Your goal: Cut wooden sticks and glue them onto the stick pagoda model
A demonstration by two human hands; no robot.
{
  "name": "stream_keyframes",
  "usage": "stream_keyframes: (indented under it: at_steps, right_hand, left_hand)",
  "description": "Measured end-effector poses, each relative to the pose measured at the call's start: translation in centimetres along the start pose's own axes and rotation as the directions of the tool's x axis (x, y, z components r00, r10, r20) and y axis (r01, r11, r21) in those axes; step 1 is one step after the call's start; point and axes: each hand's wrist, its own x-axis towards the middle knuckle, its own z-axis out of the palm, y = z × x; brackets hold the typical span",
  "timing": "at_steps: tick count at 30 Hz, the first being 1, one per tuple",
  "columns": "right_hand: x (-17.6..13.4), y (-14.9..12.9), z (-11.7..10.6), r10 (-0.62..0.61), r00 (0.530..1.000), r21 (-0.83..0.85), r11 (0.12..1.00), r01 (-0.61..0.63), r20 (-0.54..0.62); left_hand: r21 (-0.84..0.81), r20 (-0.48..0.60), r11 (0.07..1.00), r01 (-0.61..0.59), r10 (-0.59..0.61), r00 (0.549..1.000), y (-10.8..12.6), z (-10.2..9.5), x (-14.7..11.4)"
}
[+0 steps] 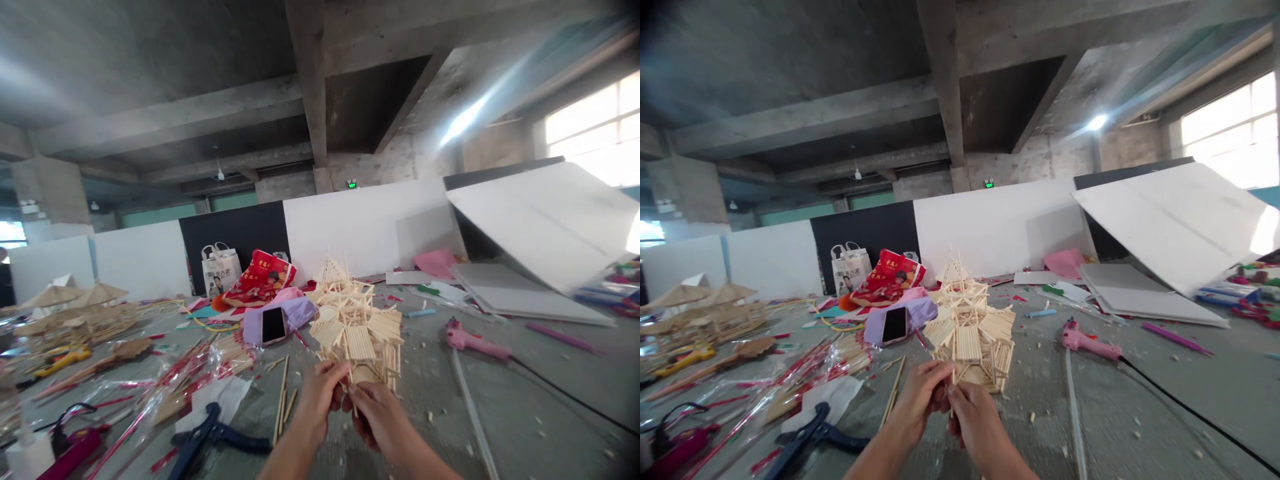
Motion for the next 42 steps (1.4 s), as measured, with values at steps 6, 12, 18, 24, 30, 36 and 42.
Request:
stream_keyframes:
  at_steps: [6, 12, 18, 24, 30, 36, 42]
  right_hand:
    - [-0.03, 0.09, -0.03, -0.005, 1.000, -0.010, 1.000, 0.005, -0.009]
    - [0.03, -0.08, -0.04, -0.011, 1.000, -0.013, 1.000, 0.010, -0.019]
    - [0.47, 0.19, -0.07, 0.002, 1.000, -0.006, 1.000, -0.002, -0.015]
    - [0.44, 0.15, -0.23, 0.005, 1.000, -0.005, 1.000, -0.005, -0.028]
    - [0.26, -0.15, -0.14, 0.000, 1.000, -0.008, 1.000, -0.001, -0.029]
    - [0.21, -0.35, -0.22, -0.007, 0.999, -0.008, 1.000, 0.007, -0.033]
    - [0.40, -0.64, -0.11, -0.003, 0.999, 0.001, 1.000, 0.003, -0.037]
  left_hand:
    - [0.000, -0.001, 1.000, -0.003, 0.003, 1.000, 0.10, 0.15, -0.18]
    - [0.002, -0.007, 1.000, 0.007, -0.007, 1.000, 0.12, 0.24, -0.09]
    - [0.000, -0.015, 1.000, 0.003, -0.003, 1.000, 0.17, 0.26, 0.04]
    - [-0.014, -0.015, 1.000, 0.004, -0.005, 1.000, 0.07, 0.24, 0.15]
    - [-0.030, -0.009, 1.000, -0.004, 0.003, 1.000, 0.19, 0.30, 0.02]
    - [-0.033, 0.005, 0.999, -0.004, 0.005, 1.000, 0.34, 0.28, -0.08]
    - [-0.054, 0.008, 0.999, 0.009, -0.009, 1.000, 0.60, 0.38, -0.26]
